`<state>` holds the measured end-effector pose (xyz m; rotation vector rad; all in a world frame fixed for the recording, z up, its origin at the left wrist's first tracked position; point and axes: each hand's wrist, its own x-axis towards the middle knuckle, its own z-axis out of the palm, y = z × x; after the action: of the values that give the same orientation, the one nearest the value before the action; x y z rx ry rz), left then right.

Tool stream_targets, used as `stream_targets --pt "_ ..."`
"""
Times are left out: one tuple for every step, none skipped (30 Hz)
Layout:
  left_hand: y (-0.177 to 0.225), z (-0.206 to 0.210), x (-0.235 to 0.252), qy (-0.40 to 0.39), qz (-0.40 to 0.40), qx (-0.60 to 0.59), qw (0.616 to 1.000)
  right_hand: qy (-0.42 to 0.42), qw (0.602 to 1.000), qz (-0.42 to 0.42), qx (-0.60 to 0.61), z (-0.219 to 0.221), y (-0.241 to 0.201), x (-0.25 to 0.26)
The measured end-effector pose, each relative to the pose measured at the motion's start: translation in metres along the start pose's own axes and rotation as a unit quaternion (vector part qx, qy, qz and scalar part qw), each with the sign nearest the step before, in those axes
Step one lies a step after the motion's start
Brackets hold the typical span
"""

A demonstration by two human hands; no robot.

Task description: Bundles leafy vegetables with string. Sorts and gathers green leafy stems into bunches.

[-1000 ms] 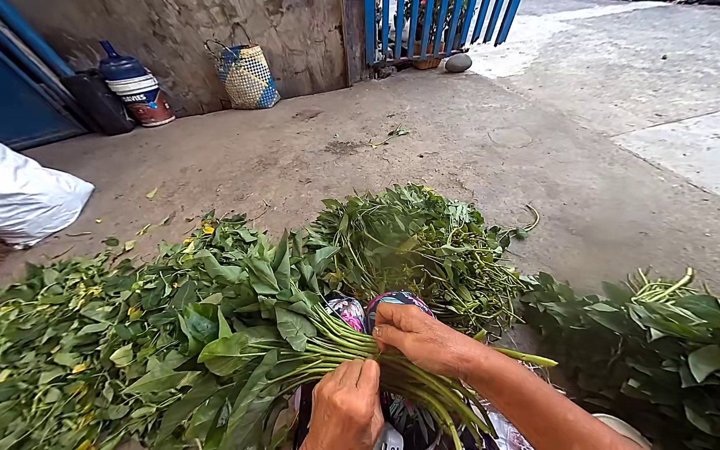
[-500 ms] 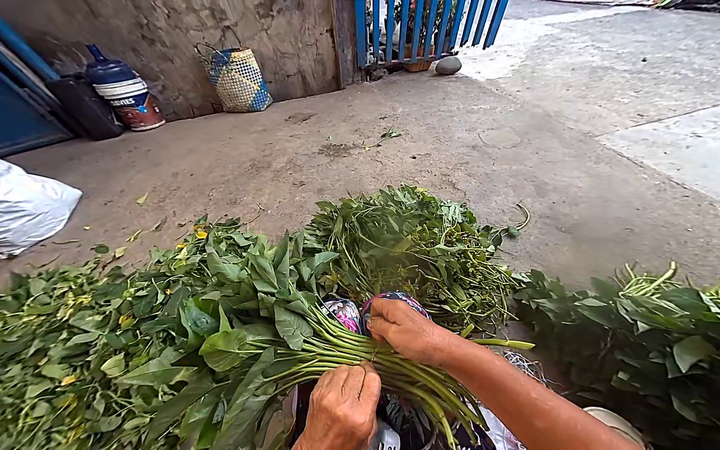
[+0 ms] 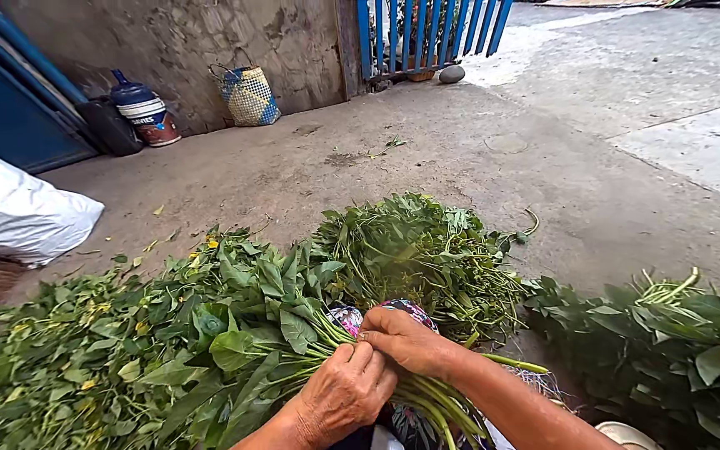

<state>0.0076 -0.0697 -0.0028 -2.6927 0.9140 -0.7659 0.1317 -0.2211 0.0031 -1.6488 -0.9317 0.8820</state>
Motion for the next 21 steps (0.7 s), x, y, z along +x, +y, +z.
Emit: stream_targets --pt "0.003 0.002 -0.001 0.005 -0.029 -0.013 1.000 0.029 0.999 -0.008 -0.039 0.002 -0.001 -0.003" --pt "0.007 0.003 -0.002 0.006 -0.069 -0.030 0.997 0.064 0.995 -0.016 -0.079 0.005 -0.002 -0.007" --pt "0.009 0.004 -0.002 0.002 -0.118 -0.056 0.991 0.099 0.988 -0.028 -0.112 0.008 -0.003 -0.011" --pt "0.011 0.003 -0.001 -0.015 -0.174 -0.095 0.980 0.127 0.982 -0.040 -0.135 0.010 -0.003 -0.016" --pt "0.011 0.000 0.001 -0.048 -0.233 -0.148 0.960 0.142 0.977 -0.044 -0.151 0.011 -0.004 -0.020" --pt "0.009 -0.005 0.004 -0.091 -0.289 -0.208 0.930 0.139 0.976 -0.041 -0.164 0.012 -0.005 -0.024" --pt "0.004 -0.010 0.009 -0.144 -0.338 -0.268 0.891 0.128 0.975 -0.038 -0.177 0.012 -0.007 -0.027" --pt "-0.003 -0.016 0.015 -0.201 -0.377 -0.322 0.845 0.113 0.974 -0.037 -0.192 0.013 -0.007 -0.029" --pt "-0.011 -0.020 0.022 -0.252 -0.402 -0.362 0.802 0.105 0.971 -0.039 -0.212 0.014 -0.008 -0.031" --pt "-0.017 -0.021 0.027 -0.285 -0.417 -0.391 0.770 0.099 0.965 -0.041 -0.238 0.017 -0.008 -0.031" --pt "-0.022 -0.020 0.031 -0.304 -0.425 -0.412 0.746 0.097 0.958 -0.044 -0.266 0.020 -0.008 -0.031" --pt "-0.026 -0.019 0.033 -0.319 -0.432 -0.430 0.726 0.103 0.949 -0.049 -0.294 0.024 -0.007 -0.031" --pt "-0.029 -0.019 0.035 -0.331 -0.438 -0.445 0.708 0.122 0.937 -0.060 -0.321 0.029 -0.005 -0.030" --pt "-0.031 -0.019 0.037 -0.341 -0.445 -0.458 0.690 0.145 0.925 -0.072 -0.343 0.034 -0.003 -0.030" --pt "-0.033 -0.020 0.039 -0.351 -0.454 -0.470 0.670 0.167 0.914 -0.082 -0.359 0.037 -0.001 -0.030" --pt "-0.035 -0.021 0.041 -0.361 -0.464 -0.481 0.650 0.185 0.904 -0.091 -0.374 0.040 0.000 -0.030" --pt "-0.036 -0.023 0.043 -0.367 -0.474 -0.490 0.634 0.206 0.891 -0.104 -0.391 0.042 0.002 -0.030" --pt "-0.036 -0.024 0.045 -0.368 -0.480 -0.495 0.623 0.222 0.878 -0.114 -0.408 0.044 0.004 -0.030" --pt "-0.036 -0.024 0.045 -0.367 -0.484 -0.498 0.619 0.233 0.866 -0.123 -0.424 0.046 0.005 -0.030" --pt "-0.036 -0.024 0.045 -0.364 -0.486 -0.498 0.619 0.241 0.856 -0.132 -0.439 0.048 0.006 -0.030" --pt "-0.036 -0.024 0.045 -0.361 -0.487 -0.500 0.618 0.245 0.849 -0.138 -0.446 0.049 0.008 -0.030"
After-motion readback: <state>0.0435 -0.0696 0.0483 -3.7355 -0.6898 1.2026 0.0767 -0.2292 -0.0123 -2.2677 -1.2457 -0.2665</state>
